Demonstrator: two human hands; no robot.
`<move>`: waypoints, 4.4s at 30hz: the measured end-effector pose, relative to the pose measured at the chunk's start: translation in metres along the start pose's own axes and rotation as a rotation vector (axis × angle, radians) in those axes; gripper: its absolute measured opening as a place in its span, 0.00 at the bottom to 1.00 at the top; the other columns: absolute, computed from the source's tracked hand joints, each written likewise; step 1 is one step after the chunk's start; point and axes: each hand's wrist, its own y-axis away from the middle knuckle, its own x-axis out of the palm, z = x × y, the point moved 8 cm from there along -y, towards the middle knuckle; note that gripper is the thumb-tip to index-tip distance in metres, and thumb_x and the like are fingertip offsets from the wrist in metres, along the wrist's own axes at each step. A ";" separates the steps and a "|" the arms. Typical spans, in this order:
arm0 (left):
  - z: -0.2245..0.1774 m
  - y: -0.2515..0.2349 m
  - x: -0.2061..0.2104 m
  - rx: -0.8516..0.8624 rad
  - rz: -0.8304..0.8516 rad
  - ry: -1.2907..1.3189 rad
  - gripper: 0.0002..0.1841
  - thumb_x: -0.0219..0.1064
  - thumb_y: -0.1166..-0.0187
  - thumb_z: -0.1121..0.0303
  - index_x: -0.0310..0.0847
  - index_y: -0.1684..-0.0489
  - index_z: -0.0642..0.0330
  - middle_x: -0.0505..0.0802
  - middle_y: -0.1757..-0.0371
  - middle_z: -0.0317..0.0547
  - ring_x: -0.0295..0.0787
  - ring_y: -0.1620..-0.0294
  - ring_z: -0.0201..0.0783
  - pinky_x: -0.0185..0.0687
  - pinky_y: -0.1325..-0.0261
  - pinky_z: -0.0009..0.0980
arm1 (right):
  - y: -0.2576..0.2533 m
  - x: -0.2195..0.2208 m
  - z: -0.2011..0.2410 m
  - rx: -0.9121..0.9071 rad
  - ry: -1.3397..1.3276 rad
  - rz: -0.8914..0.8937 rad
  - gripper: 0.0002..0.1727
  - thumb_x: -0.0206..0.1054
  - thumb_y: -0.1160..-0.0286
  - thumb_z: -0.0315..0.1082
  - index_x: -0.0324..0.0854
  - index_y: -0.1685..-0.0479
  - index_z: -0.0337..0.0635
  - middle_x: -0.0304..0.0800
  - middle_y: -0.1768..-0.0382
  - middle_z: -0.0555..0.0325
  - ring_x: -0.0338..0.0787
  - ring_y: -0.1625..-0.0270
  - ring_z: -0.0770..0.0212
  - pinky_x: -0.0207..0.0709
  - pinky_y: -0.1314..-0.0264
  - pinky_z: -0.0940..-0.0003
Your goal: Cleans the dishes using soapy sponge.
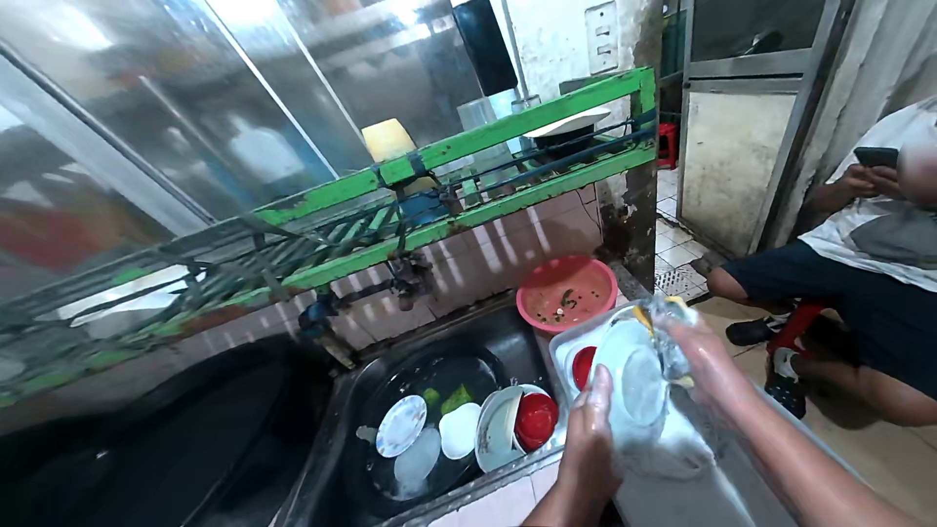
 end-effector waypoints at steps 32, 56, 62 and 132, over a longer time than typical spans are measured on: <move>0.001 -0.050 -0.036 -0.094 -0.015 0.422 0.20 0.47 0.07 0.62 0.79 0.32 0.64 0.93 0.46 0.58 0.92 0.45 0.47 0.89 0.40 0.47 | 0.064 0.042 -0.023 -0.913 0.731 0.307 0.27 0.66 0.22 0.47 0.83 0.26 0.46 0.85 0.25 0.52 0.82 0.21 0.52 0.77 0.20 0.47; 0.010 -0.060 -0.125 0.028 -0.454 0.117 0.24 0.50 0.12 0.76 0.57 0.18 0.72 0.78 0.29 0.64 0.83 0.36 0.48 0.82 0.34 0.41 | 0.064 -0.091 -0.045 -0.494 0.471 0.128 0.23 0.70 0.32 0.38 0.89 0.42 0.32 0.85 0.32 0.36 0.80 0.26 0.41 0.70 0.22 0.45; 0.100 -0.034 0.080 -0.055 0.672 -1.222 0.61 0.74 0.30 0.40 0.37 0.03 0.62 0.39 0.03 0.60 0.30 0.03 0.58 0.33 0.08 0.66 | 0.054 -0.109 -0.056 -0.216 0.278 -0.010 0.24 0.69 0.31 0.40 0.85 0.40 0.32 0.83 0.31 0.40 0.82 0.29 0.53 0.76 0.27 0.53; 0.022 -0.025 0.045 -0.214 0.217 -0.117 0.45 0.55 0.38 0.89 0.55 0.08 0.58 0.81 0.26 0.58 0.85 0.36 0.40 0.84 0.38 0.38 | 0.065 -0.045 -0.022 -0.466 0.085 -0.005 0.26 0.70 0.31 0.38 0.82 0.36 0.27 0.83 0.33 0.39 0.83 0.30 0.58 0.77 0.26 0.62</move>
